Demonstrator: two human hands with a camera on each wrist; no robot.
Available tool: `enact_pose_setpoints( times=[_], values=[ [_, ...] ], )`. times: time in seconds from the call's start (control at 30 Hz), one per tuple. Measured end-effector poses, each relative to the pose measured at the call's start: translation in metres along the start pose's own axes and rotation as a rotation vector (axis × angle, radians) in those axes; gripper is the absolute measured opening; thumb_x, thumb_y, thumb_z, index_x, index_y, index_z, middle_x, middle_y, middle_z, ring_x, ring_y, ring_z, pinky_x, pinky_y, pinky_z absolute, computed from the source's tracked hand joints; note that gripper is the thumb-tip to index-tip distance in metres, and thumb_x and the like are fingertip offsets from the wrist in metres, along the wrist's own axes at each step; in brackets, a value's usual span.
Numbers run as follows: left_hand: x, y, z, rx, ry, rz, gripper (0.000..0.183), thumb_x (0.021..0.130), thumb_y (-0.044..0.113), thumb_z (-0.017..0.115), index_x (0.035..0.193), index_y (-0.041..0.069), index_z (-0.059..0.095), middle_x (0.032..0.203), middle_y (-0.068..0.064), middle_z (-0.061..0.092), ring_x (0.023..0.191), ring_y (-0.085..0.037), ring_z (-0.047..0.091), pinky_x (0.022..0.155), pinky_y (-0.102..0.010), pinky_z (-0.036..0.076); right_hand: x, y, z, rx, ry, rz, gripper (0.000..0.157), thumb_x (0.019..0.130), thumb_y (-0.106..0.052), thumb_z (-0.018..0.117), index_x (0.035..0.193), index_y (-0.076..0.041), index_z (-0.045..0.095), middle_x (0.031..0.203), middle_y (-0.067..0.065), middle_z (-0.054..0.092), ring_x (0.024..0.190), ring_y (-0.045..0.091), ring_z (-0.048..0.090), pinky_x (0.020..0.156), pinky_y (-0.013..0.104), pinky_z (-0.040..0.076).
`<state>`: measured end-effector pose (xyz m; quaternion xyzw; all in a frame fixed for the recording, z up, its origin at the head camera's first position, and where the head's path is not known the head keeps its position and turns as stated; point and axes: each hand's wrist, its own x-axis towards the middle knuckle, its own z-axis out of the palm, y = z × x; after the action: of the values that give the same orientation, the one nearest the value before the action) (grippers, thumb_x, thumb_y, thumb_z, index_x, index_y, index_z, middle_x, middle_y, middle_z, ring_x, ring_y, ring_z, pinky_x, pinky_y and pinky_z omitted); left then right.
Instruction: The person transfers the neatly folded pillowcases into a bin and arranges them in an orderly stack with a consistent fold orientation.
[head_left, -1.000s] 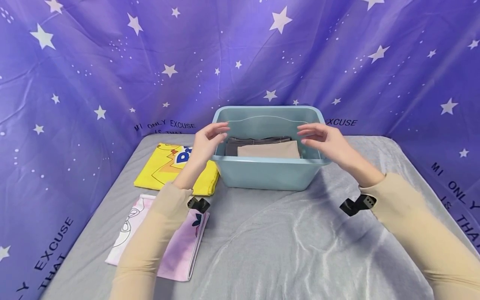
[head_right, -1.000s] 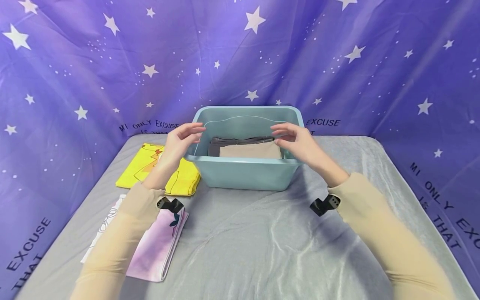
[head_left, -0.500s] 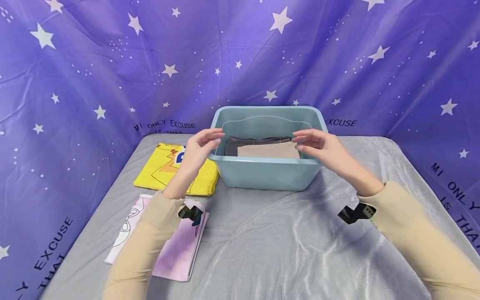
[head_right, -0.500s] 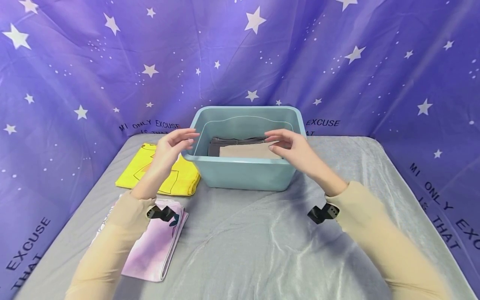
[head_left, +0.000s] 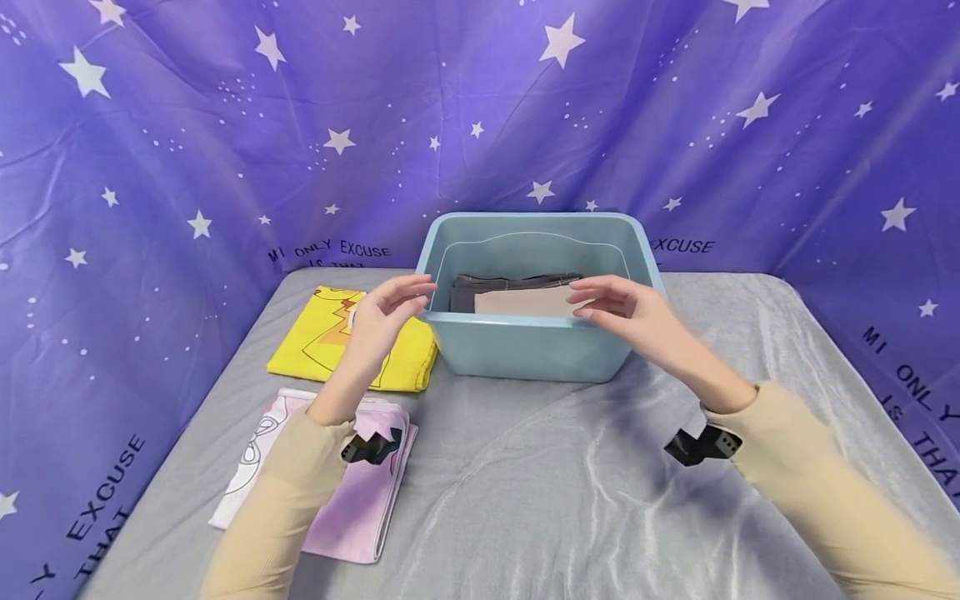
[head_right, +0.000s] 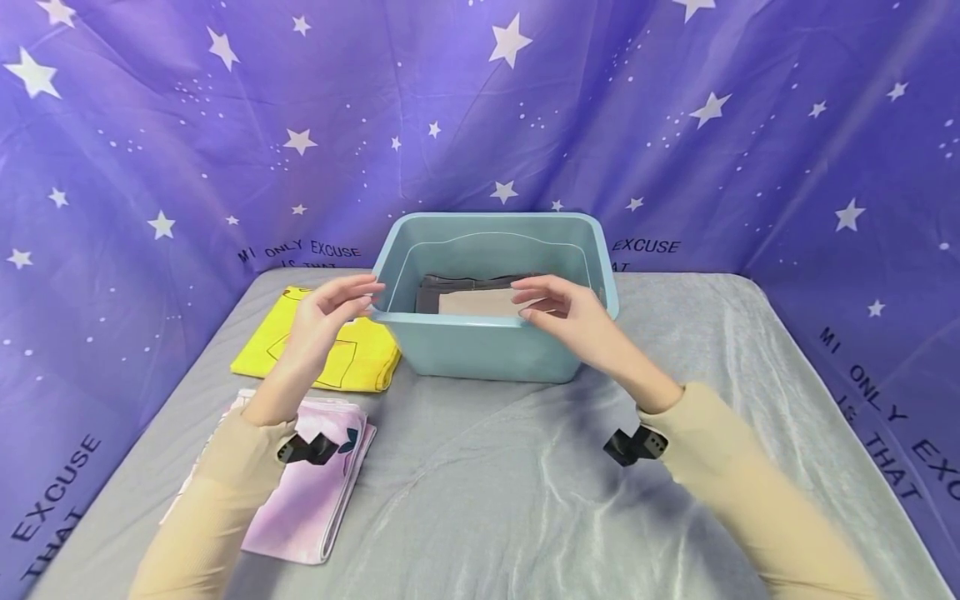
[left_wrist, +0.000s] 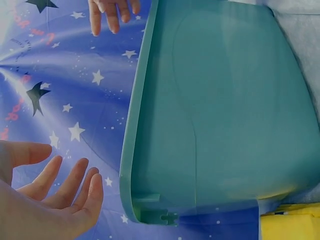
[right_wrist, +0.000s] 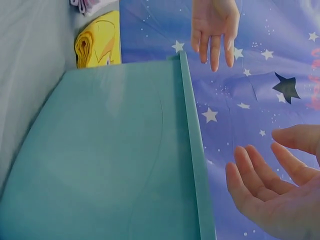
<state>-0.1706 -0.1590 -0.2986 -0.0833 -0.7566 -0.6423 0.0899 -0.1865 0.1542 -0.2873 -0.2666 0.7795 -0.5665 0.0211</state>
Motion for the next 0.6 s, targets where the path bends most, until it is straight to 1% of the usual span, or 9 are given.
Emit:
enact_pose_setpoints(
  times=[0.07,0.13,0.2,0.27,0.37,0.4,0.5,0.6],
  values=[
    [-0.003,-0.001,-0.003,-0.01,0.006,0.002,0.033,0.089,0.002,0.052,0.122,0.0,0.055,0.12,-0.02,0.058,0.107,-0.02,0.058,0.091,-0.023,0.045,-0.001,0.001,0.003,-0.019,0.002,-0.011,0.034,0.087,-0.003,0.057,0.119,0.006,0.052,0.11,0.018,0.061,0.097,0.002,0.06,0.084,0.017,0.047],
    [-0.007,-0.003,-0.005,-0.009,0.011,0.002,0.033,0.089,0.002,0.052,0.122,-0.001,0.055,0.119,-0.02,0.058,0.104,-0.013,0.059,0.09,-0.022,0.046,-0.001,0.002,0.007,-0.031,0.0,-0.027,0.033,0.087,-0.002,0.057,0.119,0.006,0.053,0.111,0.022,0.06,0.097,0.003,0.06,0.084,0.016,0.047],
    [-0.01,-0.005,-0.008,-0.013,0.016,0.005,0.033,0.089,0.002,0.053,0.122,-0.002,0.054,0.118,-0.02,0.058,0.101,-0.011,0.059,0.088,-0.022,0.046,-0.002,0.003,0.01,-0.039,-0.004,-0.044,0.032,0.087,0.0,0.056,0.119,0.006,0.053,0.111,0.024,0.059,0.097,0.004,0.06,0.084,0.015,0.046],
    [-0.013,-0.006,-0.01,-0.011,0.022,0.01,0.033,0.089,0.002,0.053,0.121,-0.003,0.055,0.116,-0.019,0.06,0.1,-0.012,0.06,0.085,-0.021,0.047,-0.003,0.003,0.013,-0.037,-0.01,-0.053,0.032,0.087,0.001,0.056,0.119,0.007,0.053,0.111,0.025,0.059,0.097,0.005,0.06,0.084,0.016,0.046],
    [-0.018,-0.009,-0.014,-0.009,0.036,0.013,0.032,0.088,0.002,0.054,0.12,-0.004,0.055,0.111,-0.013,0.064,0.099,-0.015,0.06,0.083,-0.021,0.048,-0.004,0.004,0.018,-0.04,-0.017,-0.04,0.033,0.087,0.0,0.056,0.119,0.006,0.053,0.11,0.024,0.06,0.097,0.005,0.059,0.083,0.015,0.046],
    [-0.02,-0.01,-0.015,-0.01,0.038,0.014,0.032,0.088,0.002,0.054,0.12,-0.005,0.055,0.11,-0.01,0.065,0.099,-0.014,0.06,0.083,-0.021,0.048,-0.005,0.005,0.019,-0.035,-0.018,-0.032,0.033,0.087,0.0,0.056,0.119,0.006,0.054,0.11,0.023,0.06,0.096,0.005,0.06,0.082,0.015,0.046],
    [-0.025,-0.014,-0.019,-0.017,0.048,0.016,0.032,0.088,0.001,0.055,0.119,-0.007,0.054,0.106,-0.002,0.066,0.098,-0.009,0.06,0.082,-0.02,0.048,-0.007,0.006,0.024,-0.028,-0.019,-0.019,0.033,0.087,-0.001,0.057,0.119,0.004,0.054,0.11,0.022,0.061,0.096,0.004,0.06,0.082,0.015,0.046],
    [-0.028,-0.018,-0.021,-0.019,0.052,0.025,0.032,0.087,-0.001,0.054,0.118,-0.009,0.054,0.102,0.005,0.066,0.095,-0.003,0.059,0.081,-0.019,0.048,-0.008,0.007,0.031,0.002,-0.021,-0.04,0.033,0.086,0.003,0.056,0.119,0.007,0.054,0.11,0.024,0.06,0.095,0.005,0.06,0.083,0.017,0.047]
  ],
)
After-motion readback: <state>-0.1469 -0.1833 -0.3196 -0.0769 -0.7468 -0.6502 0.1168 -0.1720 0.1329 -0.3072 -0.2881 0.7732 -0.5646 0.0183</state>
